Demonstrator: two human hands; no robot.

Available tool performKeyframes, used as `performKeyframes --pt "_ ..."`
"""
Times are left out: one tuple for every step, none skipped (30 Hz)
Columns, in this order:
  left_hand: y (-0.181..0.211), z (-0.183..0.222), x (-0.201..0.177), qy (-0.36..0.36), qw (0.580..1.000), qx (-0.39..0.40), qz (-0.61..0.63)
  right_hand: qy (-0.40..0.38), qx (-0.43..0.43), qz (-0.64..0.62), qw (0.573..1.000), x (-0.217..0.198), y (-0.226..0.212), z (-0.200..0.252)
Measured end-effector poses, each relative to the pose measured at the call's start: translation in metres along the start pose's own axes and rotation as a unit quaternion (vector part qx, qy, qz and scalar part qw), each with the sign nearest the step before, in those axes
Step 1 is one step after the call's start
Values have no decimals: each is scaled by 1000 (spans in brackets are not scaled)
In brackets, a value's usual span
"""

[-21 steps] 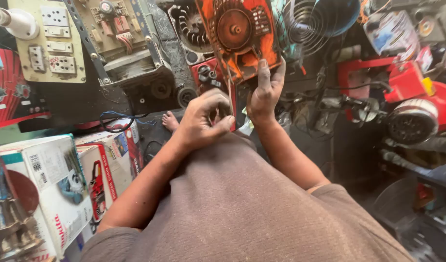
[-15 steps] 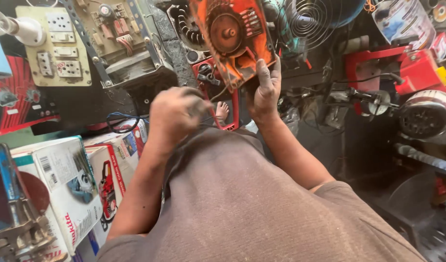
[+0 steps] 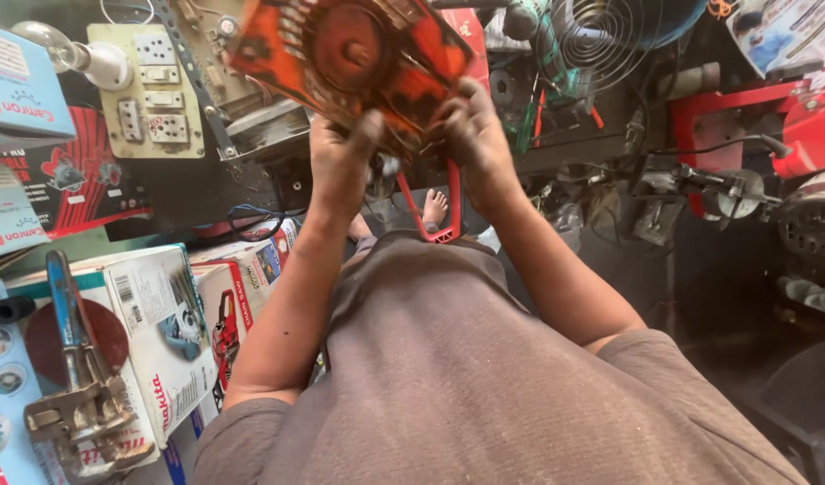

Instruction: Repairing or reassembling a chainsaw starter mechanism.

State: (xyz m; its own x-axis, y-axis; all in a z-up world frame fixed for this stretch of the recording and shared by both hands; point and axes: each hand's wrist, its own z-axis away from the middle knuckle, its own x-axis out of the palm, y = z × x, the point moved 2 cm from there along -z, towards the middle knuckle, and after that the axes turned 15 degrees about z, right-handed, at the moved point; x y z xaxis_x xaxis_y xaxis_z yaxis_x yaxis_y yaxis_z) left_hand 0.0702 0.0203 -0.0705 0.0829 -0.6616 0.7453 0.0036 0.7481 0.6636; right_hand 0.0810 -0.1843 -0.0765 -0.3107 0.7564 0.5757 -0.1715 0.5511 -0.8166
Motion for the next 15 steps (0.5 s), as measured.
performKeyframes --pt "1 2 9 1 1000 -3 0 3 1 -1 1000 20 -7 3" --pt "4 3 17 41 997 55 -25 12 52 123 991 38 -14 4" --pt "7 4 26 79 989 115 -50 23 100 248 963 56 -21 6" --pt "3 1 21 78 989 115 -49 24 101 249 963 56 -17 10" --pt "-2 -1 16 91 990 99 -49 -5 95 269 959 58 -13 14" --pt "-6 -2 10 104 990 83 -49 -35 89 288 953 60 -9 18" --pt "-4 -4 9 104 990 83 -49 -35 90 288 953 58 -11 20" --pt "-2 -6 7 134 986 77 -62 -14 118 324 939 55 -13 21" --pt "1 -8 5 164 981 71 -75 7 147 359 922 52 -14 22" --pt "3 -8 2 165 981 72 -74 5 147 360 921 52 -24 22" --pt "5 -9 0 163 981 81 -71 24 124 335 934 51 -34 22" --pt "7 -10 -3 160 981 91 -66 41 101 310 945 50 -44 21" --pt "9 -9 -2 160 981 94 -65 39 99 311 944 47 -49 16" --pt "8 -5 -1 144 984 76 -72 76 59 301 949 43 -55 13" --pt "8 -1 0 127 987 57 -79 112 18 290 950 39 -61 11"
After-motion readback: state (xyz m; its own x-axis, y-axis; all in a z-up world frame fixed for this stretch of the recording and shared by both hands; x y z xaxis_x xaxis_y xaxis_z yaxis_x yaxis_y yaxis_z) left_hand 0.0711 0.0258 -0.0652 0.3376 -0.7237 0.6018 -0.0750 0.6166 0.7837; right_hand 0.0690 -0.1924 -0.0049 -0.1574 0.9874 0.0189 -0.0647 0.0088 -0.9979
